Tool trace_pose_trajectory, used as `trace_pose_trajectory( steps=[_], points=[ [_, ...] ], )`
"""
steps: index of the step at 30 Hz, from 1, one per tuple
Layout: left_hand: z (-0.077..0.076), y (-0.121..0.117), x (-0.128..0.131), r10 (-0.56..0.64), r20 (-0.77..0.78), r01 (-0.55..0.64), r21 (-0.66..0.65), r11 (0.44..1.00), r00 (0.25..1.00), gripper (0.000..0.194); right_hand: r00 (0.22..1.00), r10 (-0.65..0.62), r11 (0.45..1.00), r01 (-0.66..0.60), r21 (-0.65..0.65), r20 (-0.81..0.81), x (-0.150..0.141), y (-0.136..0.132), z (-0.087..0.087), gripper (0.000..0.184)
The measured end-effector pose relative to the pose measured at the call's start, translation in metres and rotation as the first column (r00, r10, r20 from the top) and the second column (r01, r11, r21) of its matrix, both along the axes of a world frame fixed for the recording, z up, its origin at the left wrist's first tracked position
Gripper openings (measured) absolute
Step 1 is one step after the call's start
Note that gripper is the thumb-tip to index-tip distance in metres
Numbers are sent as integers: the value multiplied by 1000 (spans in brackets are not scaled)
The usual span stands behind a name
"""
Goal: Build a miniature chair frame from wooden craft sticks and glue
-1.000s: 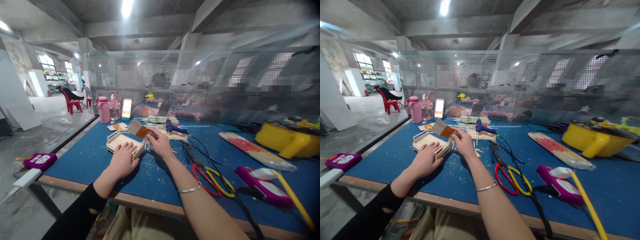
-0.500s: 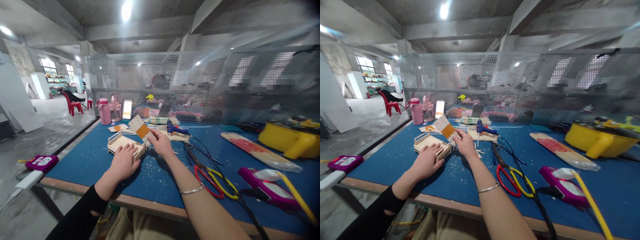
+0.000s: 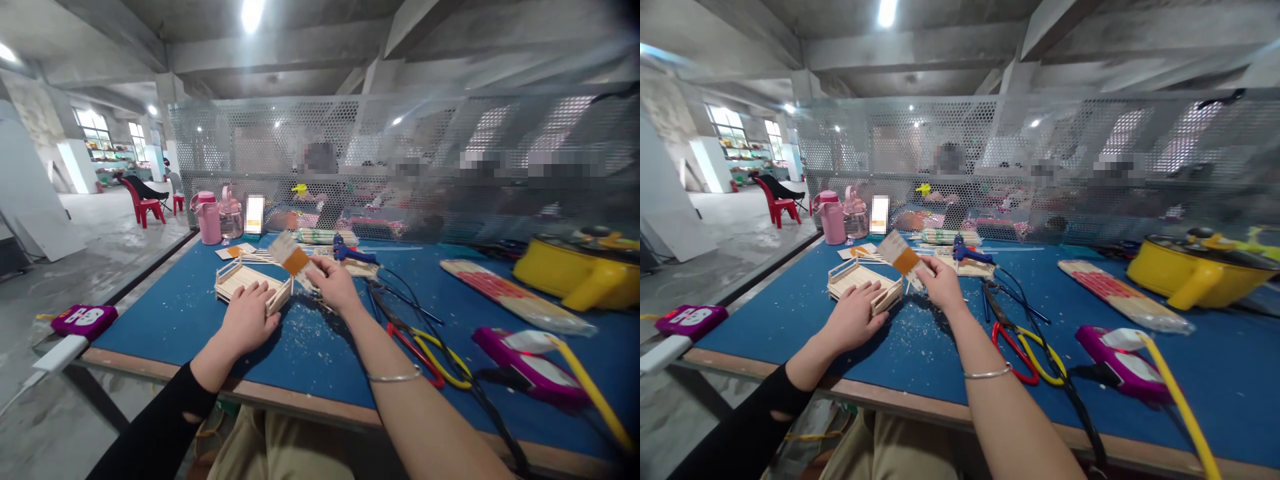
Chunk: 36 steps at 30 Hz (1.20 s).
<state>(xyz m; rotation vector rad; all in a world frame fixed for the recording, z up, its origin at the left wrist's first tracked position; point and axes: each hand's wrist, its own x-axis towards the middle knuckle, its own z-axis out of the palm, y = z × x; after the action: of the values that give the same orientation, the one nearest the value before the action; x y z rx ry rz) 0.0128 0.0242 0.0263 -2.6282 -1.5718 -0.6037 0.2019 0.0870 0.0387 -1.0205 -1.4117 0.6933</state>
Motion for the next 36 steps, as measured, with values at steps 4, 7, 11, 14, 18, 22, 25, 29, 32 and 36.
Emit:
trace_pose_trajectory(
  steps=[4,7,11,14,18,22,25,29,32,36],
  points=[
    [1,0,0,6,-5,-6,-11,1000,1000,44,974,117,987,-135,-86,-193,-7,7,-6,35],
    [1,-1,0,7,-7,-7,-15,1000,1000,45,952,192,941,-248,-230,-239,-5,8,-11,32],
    [0,-1,0,2,-2,-2,-7,1000,1000,45,879,164,906,-314,-285,-448,-1,5,-10,25],
    [-1,0,0,3,4,-3,-2,1000,1000,46,849,175,902,-341,-264,-499,-6,2,-10,28],
    [-2,0,0,7,7,-7,1,1000,1000,47,909,167,898,-301,-322,-383,-10,0,-12,31],
    [-1,0,0,3,1,-3,4,1000,1000,45,875,177,917,-313,-248,-450,-11,-2,-9,37],
    [-1,0,0,3,4,-3,10,1000,1000,45,903,152,935,-263,-237,-402,-13,-2,-7,37],
    [-1,0,0,7,1,-7,4,1000,1000,44,938,121,933,-219,-285,-324,-11,-3,-10,39],
    [0,0,0,5,-12,-5,4,1000,1000,44,936,95,955,-181,-233,-339,-10,-4,-12,41],
    [0,-1,1,11,-4,-11,7,1000,1000,45,959,88,951,-161,-263,-269,-11,-3,-13,39]
  ],
)
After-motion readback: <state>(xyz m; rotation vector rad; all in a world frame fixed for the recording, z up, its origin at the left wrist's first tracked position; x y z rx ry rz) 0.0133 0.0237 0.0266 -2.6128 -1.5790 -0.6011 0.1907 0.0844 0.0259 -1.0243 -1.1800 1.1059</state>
